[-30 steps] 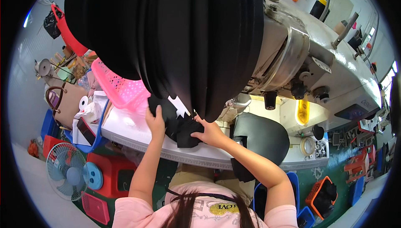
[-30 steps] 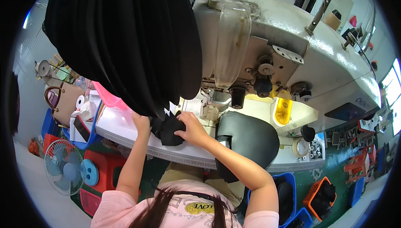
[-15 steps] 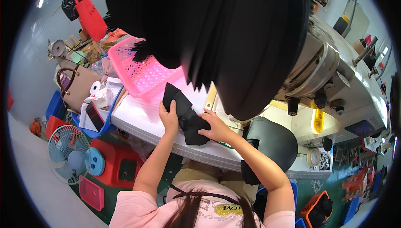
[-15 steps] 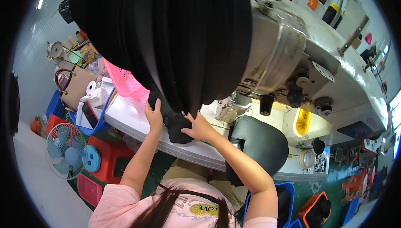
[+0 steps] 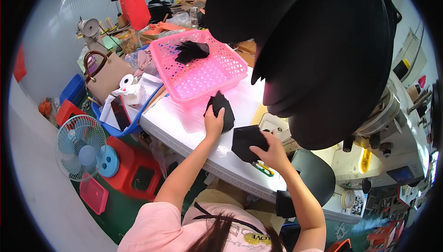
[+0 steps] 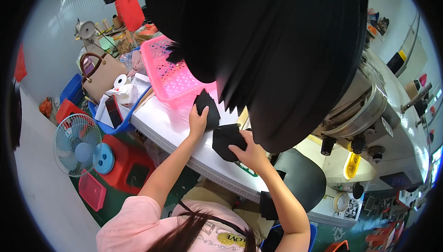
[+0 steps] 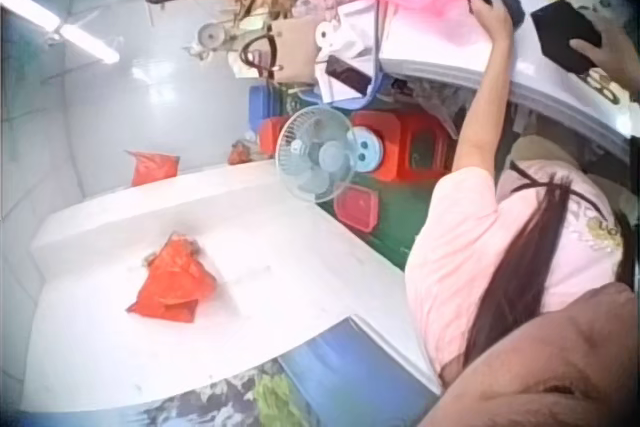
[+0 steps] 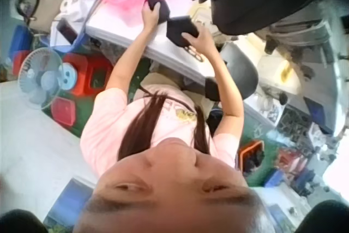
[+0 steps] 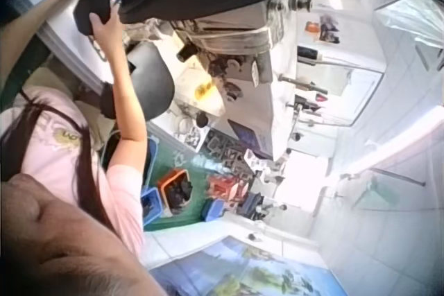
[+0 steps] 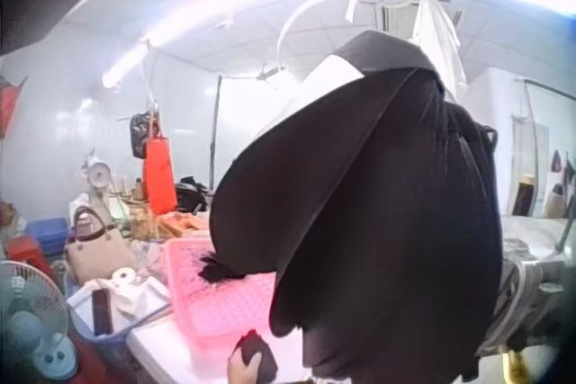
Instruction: The person retrieves leather shoe pieces from a basket, aligns them, and stitches the parts together using a sewing machine.
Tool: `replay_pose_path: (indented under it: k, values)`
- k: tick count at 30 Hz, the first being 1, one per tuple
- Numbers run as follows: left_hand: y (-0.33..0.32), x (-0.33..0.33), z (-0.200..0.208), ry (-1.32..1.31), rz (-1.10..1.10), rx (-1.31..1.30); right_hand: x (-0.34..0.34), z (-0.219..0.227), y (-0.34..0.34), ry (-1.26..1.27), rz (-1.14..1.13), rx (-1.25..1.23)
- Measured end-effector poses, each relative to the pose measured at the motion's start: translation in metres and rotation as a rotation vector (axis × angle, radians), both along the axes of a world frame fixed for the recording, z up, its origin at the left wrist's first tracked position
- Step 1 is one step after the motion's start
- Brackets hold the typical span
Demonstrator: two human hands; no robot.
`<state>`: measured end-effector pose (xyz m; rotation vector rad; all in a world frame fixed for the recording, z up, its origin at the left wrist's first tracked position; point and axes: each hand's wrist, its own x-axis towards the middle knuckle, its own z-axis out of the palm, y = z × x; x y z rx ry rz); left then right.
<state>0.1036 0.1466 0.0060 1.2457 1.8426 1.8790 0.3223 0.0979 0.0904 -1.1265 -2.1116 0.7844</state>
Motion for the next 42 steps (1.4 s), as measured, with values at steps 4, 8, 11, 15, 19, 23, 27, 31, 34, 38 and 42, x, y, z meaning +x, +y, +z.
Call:
replay_pose_path:
  k: [4,8,11,15,19,23,27,31,34,38,42]
  values:
    - [-0.034,0.020,0.033,0.348,0.205,0.222,0.019,0.014,-0.018,0.222,-0.070,-0.123]
    - [-0.099,0.050,0.034,-0.035,-0.700,0.123,0.017,0.018,-0.033,0.577,-0.086,-0.370]
    - [-0.121,0.071,0.034,-0.202,-0.701,-0.035,0.012,0.016,-0.036,0.664,-0.161,-0.449]
    - [-0.131,0.102,0.051,-0.484,-0.692,-0.074,-0.004,-0.002,-0.046,0.934,-0.259,-0.550]
    - [-0.126,0.123,0.053,-0.676,-0.480,0.022,-0.012,0.001,-0.062,0.653,-0.326,-0.338]
    - [-0.122,0.119,0.056,-0.781,-0.468,-0.011,-0.008,-0.001,-0.068,0.831,-0.280,-0.521]
    - [-0.124,0.124,0.056,-0.894,-0.472,-0.031,-0.018,-0.014,-0.073,0.624,-0.326,-0.220]
    - [-0.134,0.111,0.056,-0.954,-0.695,-0.135,0.000,-0.016,-0.058,0.755,-0.357,-0.255]
    - [-0.137,0.097,0.054,-0.823,-0.984,-0.350,0.014,-0.017,-0.056,0.737,-0.299,-0.391]
    - [-0.138,0.088,0.048,-0.847,-0.968,-0.348,0.023,-0.007,-0.058,0.666,-0.057,-0.579]
    - [-0.136,0.080,0.053,-1.007,-1.029,-0.297,0.037,-0.002,-0.059,0.457,0.122,-0.774]
